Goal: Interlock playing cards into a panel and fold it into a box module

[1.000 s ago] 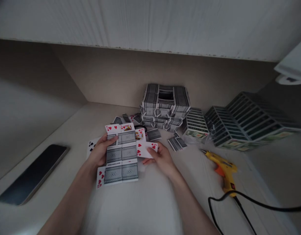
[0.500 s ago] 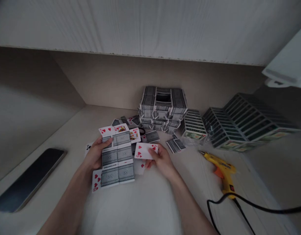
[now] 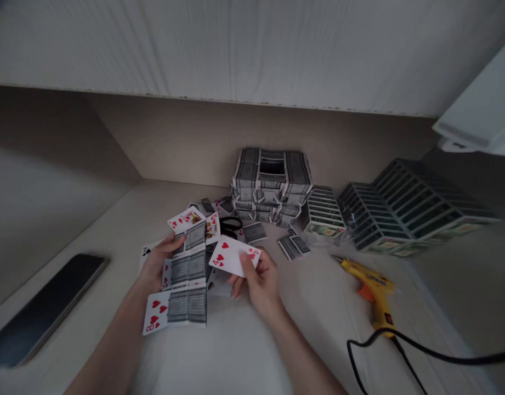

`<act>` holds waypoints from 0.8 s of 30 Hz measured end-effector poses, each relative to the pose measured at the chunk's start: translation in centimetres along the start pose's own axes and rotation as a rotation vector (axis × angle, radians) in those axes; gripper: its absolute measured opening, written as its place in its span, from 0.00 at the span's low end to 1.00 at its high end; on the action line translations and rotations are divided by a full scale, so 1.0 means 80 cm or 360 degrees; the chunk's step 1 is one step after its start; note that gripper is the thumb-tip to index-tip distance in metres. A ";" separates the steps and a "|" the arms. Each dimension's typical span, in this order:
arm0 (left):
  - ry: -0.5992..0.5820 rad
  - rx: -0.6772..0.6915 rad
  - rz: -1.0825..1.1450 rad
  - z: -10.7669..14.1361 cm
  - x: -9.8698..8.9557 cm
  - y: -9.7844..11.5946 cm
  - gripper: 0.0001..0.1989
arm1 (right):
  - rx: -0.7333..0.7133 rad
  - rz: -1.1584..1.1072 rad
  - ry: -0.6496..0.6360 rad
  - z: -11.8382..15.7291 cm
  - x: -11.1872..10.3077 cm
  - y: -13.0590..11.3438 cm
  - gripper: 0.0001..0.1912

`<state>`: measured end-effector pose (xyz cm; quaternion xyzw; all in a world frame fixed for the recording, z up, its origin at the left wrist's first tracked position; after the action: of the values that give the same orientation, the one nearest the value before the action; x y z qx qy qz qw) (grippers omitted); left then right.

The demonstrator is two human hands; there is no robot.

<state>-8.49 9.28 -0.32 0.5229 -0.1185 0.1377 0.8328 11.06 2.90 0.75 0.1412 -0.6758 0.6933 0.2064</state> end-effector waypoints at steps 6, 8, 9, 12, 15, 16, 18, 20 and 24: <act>-0.0001 0.0013 -0.0052 0.001 0.002 0.000 0.22 | -0.0006 0.0042 0.0037 0.000 -0.002 0.000 0.19; -0.0008 0.0018 -0.0060 0.001 0.003 0.001 0.22 | -0.0041 0.0043 0.0065 0.000 -0.004 -0.002 0.19; -0.0009 0.0022 -0.0063 0.001 0.003 0.001 0.21 | -0.0055 0.0046 0.0069 0.000 -0.004 -0.002 0.19; -0.0002 0.0037 -0.0079 0.001 0.003 0.002 0.21 | -0.0059 0.0084 0.0045 0.000 -0.003 0.000 0.18; 0.0004 0.0061 -0.0092 0.000 0.002 0.003 0.22 | -0.0068 0.0134 0.0055 -0.001 -0.006 0.002 0.17; 0.0003 0.0069 -0.0095 0.000 0.002 0.003 0.22 | -0.0090 0.0141 0.0076 -0.001 -0.008 0.002 0.17; 0.0003 0.0087 -0.0101 0.000 0.003 0.004 0.22 | -0.0138 0.0145 0.0114 -0.003 -0.012 -0.001 0.17; -0.0009 0.0088 -0.0111 0.001 0.004 0.004 0.22 | -0.0149 0.0144 0.0116 -0.004 -0.015 -0.002 0.17; -0.0016 0.0079 -0.0109 0.001 0.006 0.003 0.22 | -0.0113 0.0130 0.0074 -0.004 -0.015 0.000 0.17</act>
<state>-8.17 9.38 0.10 0.5477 -0.1012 0.1094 0.8233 12.18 3.14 0.18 0.0901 -0.7002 0.6798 0.1986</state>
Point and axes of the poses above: each hand's wrist, its own z-axis away from the middle knuckle, its own x-axis out of the palm, y = z × x, the point moved 5 cm from there along -z, towards the middle knuckle, and after that the axes turned 9 degrees about -z, right-handed, at the moved point
